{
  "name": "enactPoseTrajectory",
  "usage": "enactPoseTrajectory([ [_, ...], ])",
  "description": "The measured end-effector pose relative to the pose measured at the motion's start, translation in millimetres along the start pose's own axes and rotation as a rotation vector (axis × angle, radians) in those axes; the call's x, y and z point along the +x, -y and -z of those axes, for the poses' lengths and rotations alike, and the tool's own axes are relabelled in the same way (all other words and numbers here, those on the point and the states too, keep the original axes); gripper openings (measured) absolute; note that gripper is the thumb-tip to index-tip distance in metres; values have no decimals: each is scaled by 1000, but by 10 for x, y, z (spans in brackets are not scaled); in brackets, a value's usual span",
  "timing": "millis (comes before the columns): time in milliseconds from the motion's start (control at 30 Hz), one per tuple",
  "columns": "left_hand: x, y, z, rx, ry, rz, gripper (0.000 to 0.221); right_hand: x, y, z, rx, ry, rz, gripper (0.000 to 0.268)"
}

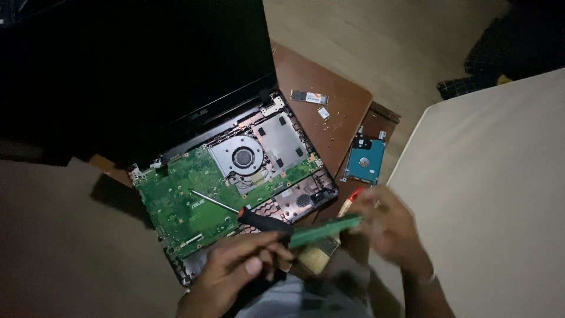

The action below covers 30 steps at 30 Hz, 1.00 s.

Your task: Removing a laptop battery, cleaning it with a brush, and lifting the motherboard for inspection.

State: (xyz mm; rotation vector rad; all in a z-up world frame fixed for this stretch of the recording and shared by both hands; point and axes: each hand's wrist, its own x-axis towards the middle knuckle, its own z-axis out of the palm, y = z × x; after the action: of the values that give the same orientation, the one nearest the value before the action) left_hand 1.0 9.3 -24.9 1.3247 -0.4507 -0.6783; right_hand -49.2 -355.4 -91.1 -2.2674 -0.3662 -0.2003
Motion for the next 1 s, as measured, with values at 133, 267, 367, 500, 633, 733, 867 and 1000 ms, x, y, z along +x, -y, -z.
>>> enactPoseTrajectory([
  [133,-29,-31,2,26,-163,-26,53,357,-469,289,-114,-329,-131,12],
  [267,-81,29,11,109,-242,140,49,1000,-929,508,-174,-396,-295,27],
  [367,-133,41,-4,181,-289,303,51,1463,-1041,516,-268,-278,-76,36],
  [500,-242,103,33,285,-349,140,45,1748,-1409,402,-401,-214,50,32],
  [633,-351,46,154,293,-392,99,46,1854,-1534,291,-414,-198,1,37],
  [733,-389,127,273,327,-433,73,44,1842,-1526,265,-435,-188,-53,40],
  [867,-372,138,390,411,-472,-71,43,1825,-1537,273,-472,-160,-80,44],
  [1000,-338,40,465,418,-503,-93,42,1780,-1469,309,-410,-136,-17,44],
])
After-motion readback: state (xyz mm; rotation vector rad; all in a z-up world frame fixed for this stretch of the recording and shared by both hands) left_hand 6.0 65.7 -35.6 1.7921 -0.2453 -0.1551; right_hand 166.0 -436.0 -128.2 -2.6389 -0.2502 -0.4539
